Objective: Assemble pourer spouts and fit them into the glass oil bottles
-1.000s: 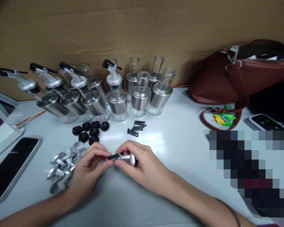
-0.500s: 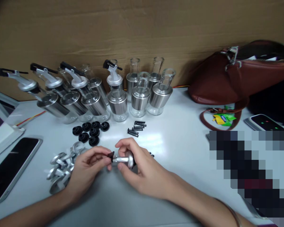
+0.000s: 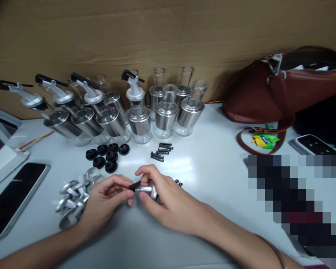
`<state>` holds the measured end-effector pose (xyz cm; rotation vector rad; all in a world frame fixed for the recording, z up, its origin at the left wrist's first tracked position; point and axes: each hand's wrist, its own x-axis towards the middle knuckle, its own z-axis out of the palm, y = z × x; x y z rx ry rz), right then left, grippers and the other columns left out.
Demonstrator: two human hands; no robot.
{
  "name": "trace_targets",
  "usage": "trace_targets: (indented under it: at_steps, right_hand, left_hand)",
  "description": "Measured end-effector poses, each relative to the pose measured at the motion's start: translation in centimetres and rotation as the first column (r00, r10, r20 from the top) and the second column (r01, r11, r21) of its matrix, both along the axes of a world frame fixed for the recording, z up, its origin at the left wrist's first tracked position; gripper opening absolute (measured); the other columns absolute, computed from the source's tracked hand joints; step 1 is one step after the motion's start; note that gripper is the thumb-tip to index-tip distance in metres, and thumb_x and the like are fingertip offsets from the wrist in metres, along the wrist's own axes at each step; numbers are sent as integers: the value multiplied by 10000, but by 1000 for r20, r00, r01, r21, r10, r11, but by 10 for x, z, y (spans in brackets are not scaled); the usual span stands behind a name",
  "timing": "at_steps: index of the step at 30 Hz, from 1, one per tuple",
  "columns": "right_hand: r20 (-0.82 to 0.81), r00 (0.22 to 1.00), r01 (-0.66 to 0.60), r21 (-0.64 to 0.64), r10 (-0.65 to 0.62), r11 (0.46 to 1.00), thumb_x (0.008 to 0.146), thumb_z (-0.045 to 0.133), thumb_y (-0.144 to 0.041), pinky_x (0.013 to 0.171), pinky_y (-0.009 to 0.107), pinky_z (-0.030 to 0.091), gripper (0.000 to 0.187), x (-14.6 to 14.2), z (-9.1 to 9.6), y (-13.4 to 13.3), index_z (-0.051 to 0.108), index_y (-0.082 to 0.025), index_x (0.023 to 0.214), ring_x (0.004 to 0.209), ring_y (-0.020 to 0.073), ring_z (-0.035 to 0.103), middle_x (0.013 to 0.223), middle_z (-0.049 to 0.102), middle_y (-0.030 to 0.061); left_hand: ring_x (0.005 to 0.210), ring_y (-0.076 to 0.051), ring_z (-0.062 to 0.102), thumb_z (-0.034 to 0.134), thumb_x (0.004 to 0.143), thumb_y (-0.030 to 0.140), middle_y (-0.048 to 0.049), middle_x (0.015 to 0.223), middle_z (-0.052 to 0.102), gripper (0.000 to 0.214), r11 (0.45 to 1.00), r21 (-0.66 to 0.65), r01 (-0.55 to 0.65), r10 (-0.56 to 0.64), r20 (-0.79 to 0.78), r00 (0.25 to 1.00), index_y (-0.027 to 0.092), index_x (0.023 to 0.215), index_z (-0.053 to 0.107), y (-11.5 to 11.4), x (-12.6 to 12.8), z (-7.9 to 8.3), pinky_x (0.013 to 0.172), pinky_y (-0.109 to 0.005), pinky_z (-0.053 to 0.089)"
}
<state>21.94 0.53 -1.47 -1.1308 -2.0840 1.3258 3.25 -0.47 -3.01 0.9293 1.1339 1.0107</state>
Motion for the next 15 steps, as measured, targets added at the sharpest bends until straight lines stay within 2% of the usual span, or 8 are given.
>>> trace_targets:
  at_steps: [4, 8, 11, 13, 15]
  right_hand:
    - [14, 1000, -19, -18, 20, 1000, 932, 440, -211, 709, 297, 467, 306, 0, 0, 0, 368, -236, 1229, 809, 166, 592, 995, 568, 51]
    - [26, 999, -33, -33, 34, 999, 942, 437, -224, 743, 305, 459, 315, 1, -2, -1, 356, -258, 1244, 869, 177, 588, 1019, 562, 48]
    - [37, 999, -28, -71, 31, 997, 940, 443, -224, 660, 260, 444, 331, 2, -2, -1, 348, -274, 1253, 778, 149, 557, 997, 556, 33]
    - [8, 999, -30, -101, 31, 994, 927, 477, -239, 575, 226, 414, 349, 2, -1, -1, 350, -268, 1251, 681, 126, 514, 939, 533, 17]
    - [-42, 998, -41, -108, 37, 993, 916, 513, -273, 554, 221, 398, 357, 3, -1, -1, 364, -251, 1239, 657, 122, 490, 889, 506, 8]
  left_hand:
    - [463, -106, 620, 760, 629, 111, 20, 581, 681, 91, 1000, -10, 29, -29, -21, 999, 157, 674, 697, 0, -1, -1, 497, -207, 476]
    - [460, -108, 619, 760, 632, 108, 14, 597, 687, 87, 999, 10, 44, -44, -34, 998, 164, 690, 729, -1, -2, -2, 500, -216, 480]
    - [466, -121, 628, 775, 634, 124, 0, 628, 701, 71, 998, 36, 60, -58, -36, 998, 165, 657, 722, -2, -1, -3, 499, -231, 495]
    - [487, -136, 646, 786, 648, 150, -9, 619, 707, 76, 993, 72, 91, -88, -51, 995, 165, 638, 712, -4, -2, -5, 518, -240, 515]
    - [521, -155, 671, 782, 678, 177, -17, 610, 719, 79, 986, 105, 127, -118, -87, 989, 168, 647, 711, -6, -2, -7, 552, -251, 537]
